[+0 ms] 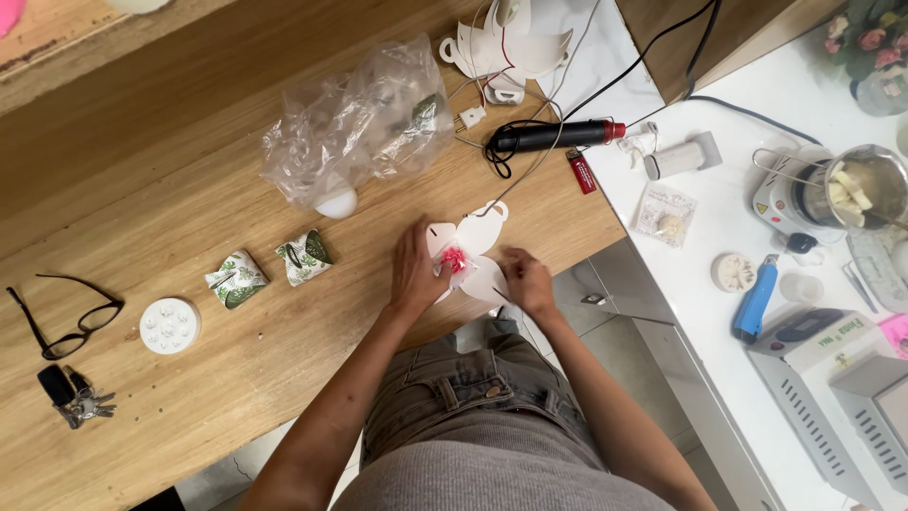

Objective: Packaging handmade wax flower decorations into small plastic bags and placing them into a decorative cardboard box.

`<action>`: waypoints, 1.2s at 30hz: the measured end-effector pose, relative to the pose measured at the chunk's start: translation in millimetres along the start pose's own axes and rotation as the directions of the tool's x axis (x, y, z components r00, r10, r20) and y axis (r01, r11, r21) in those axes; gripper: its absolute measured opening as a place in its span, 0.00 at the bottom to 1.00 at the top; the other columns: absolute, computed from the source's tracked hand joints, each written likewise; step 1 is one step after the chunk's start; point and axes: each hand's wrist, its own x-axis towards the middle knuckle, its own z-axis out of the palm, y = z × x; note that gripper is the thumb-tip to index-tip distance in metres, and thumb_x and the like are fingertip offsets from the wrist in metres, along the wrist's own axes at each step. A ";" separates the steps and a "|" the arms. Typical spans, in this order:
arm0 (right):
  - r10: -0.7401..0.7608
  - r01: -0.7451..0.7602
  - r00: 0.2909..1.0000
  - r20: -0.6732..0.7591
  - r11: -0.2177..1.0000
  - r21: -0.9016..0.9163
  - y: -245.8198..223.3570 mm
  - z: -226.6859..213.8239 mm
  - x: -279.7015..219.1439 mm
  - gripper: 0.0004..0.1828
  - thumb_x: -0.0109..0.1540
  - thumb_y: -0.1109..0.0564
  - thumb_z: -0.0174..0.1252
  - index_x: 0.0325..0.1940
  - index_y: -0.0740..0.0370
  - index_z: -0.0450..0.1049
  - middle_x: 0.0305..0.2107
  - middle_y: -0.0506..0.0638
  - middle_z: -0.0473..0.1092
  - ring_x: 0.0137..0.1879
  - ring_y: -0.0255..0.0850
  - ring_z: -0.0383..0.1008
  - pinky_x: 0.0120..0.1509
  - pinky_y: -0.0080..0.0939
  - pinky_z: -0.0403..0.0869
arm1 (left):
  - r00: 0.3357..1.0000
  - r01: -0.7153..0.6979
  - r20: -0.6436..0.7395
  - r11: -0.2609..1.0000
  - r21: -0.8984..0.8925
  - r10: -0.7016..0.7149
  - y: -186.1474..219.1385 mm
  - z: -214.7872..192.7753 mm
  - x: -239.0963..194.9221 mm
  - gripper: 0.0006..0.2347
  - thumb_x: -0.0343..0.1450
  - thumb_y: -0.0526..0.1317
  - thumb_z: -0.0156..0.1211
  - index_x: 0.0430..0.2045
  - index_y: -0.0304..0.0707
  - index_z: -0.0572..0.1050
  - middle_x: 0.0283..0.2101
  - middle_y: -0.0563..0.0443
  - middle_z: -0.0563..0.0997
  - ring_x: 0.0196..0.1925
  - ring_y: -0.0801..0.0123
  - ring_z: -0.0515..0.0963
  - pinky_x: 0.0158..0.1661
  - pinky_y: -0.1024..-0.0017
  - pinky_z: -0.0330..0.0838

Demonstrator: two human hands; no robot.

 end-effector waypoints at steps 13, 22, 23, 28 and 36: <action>-0.500 0.348 0.858 -0.115 0.732 -0.586 -14.9 -14.5 99.9 0.23 0.53 0.62 0.65 0.54 0.63 0.75 0.48 0.60 0.74 0.62 0.56 0.69 0.65 0.54 0.67 | 0.883 -0.141 0.466 0.924 0.356 -0.044 12.3 42.0 3.9 0.34 0.63 0.46 0.70 0.64 0.37 0.63 0.73 0.42 0.54 0.75 0.48 0.48 0.69 0.41 0.39; -0.054 0.025 0.997 -0.054 0.899 -0.437 30.6 -15.8 68.9 0.19 0.48 0.55 0.71 0.42 0.60 0.82 0.39 0.56 0.79 0.51 0.49 0.78 0.57 0.46 0.75 | 0.817 -0.341 0.534 0.928 0.149 0.215 -14.0 30.9 -26.5 0.38 0.56 0.40 0.71 0.65 0.39 0.64 0.72 0.45 0.59 0.76 0.50 0.52 0.72 0.52 0.46; -0.049 0.019 0.997 -0.056 0.898 -0.439 33.4 -16.4 60.9 0.19 0.48 0.55 0.71 0.42 0.60 0.82 0.39 0.56 0.79 0.51 0.49 0.78 0.57 0.46 0.75 | 0.815 -0.342 0.537 0.929 0.143 0.217 -14.0 31.1 -26.1 0.38 0.56 0.40 0.71 0.65 0.39 0.64 0.72 0.45 0.59 0.76 0.50 0.52 0.72 0.52 0.46; -0.100 0.037 0.955 -0.280 0.974 -0.223 25.7 -10.4 34.8 0.16 0.50 0.57 0.68 0.42 0.62 0.81 0.32 0.56 0.79 0.38 0.51 0.80 0.45 0.47 0.76 | 0.787 -0.382 0.567 0.914 0.137 0.243 10.9 22.7 -11.9 0.49 0.47 0.41 0.76 0.68 0.43 0.59 0.68 0.45 0.62 0.71 0.51 0.57 0.70 0.53 0.52; -0.009 0.027 0.965 -0.261 0.998 0.064 46.1 -9.9 40.9 0.06 0.60 0.61 0.66 0.39 0.67 0.82 0.28 0.54 0.78 0.33 0.39 0.75 0.41 0.43 0.74 | 0.764 -0.384 0.640 0.855 0.350 0.081 11.2 48.1 -5.2 0.55 0.46 0.39 0.78 0.73 0.50 0.54 0.68 0.44 0.58 0.70 0.51 0.57 0.61 0.46 0.58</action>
